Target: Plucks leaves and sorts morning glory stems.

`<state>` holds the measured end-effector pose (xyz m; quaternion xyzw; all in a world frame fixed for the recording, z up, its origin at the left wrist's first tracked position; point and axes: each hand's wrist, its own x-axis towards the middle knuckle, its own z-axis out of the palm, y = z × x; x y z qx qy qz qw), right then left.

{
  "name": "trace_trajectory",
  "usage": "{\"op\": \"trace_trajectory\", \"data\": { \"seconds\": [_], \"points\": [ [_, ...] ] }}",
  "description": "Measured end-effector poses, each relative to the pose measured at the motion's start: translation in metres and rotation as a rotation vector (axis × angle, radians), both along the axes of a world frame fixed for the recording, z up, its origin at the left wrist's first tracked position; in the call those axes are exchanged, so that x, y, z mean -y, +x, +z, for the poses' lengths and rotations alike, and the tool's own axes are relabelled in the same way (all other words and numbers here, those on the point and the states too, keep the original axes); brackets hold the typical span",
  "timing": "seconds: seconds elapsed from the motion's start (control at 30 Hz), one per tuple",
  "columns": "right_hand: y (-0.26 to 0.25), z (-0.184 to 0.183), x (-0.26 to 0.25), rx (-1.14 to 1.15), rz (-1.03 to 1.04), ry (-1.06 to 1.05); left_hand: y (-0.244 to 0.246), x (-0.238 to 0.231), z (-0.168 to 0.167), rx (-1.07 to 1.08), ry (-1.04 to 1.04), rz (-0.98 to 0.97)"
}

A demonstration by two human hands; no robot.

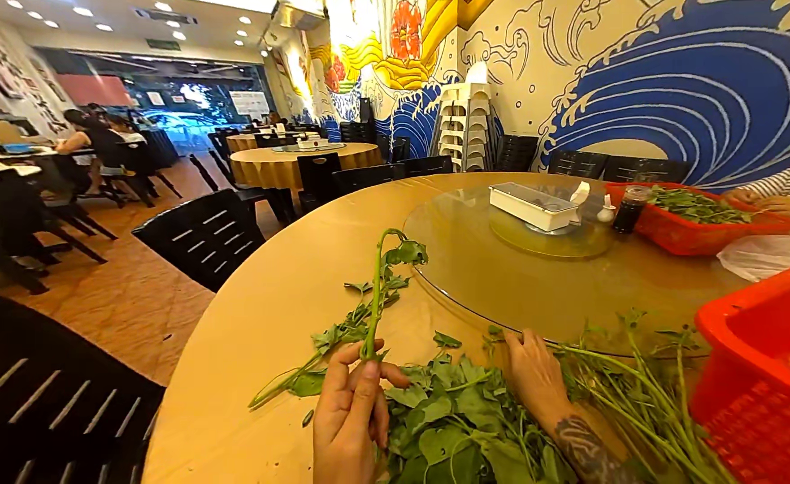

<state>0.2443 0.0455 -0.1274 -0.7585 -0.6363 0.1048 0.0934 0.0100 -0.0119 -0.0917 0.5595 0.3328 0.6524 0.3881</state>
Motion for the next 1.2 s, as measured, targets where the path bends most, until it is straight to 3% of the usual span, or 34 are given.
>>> {"op": "trace_trajectory", "data": {
  "seconds": [0.2, 0.37, 0.43, 0.6, 0.87, 1.03, 1.2],
  "points": [
    [0.006, 0.028, 0.004, -0.053, -0.026, -0.106, -0.001, 0.0, 0.002, -0.018, -0.014, -0.042],
    [0.032, 0.048, 0.017, -0.159, -0.178, 0.567, 0.001, 0.0, 0.001, -0.012, -0.033, -0.067],
    [0.041, 0.059, 0.02, -0.155, -0.189, 0.607, 0.002, 0.001, 0.0, 0.009, -0.055, -0.095],
    [0.029, 0.072, 0.028, -0.314, -0.059, 0.504, 0.001, 0.003, 0.002, 0.104, -0.125, -0.232],
    [-0.023, 0.076, 0.046, -0.981, 0.371, 0.297, 0.005, 0.01, 0.0, 0.06, -0.085, -0.372],
    [-0.038, 0.071, 0.052, -1.272, 0.646, 0.173, 0.005, 0.011, -0.003, 0.017, -0.066, -0.352],
    [-0.041, 0.065, 0.052, -1.261, 0.537, 0.261, 0.007, 0.012, 0.002, 0.087, -0.14, -0.291]
  ]
}}
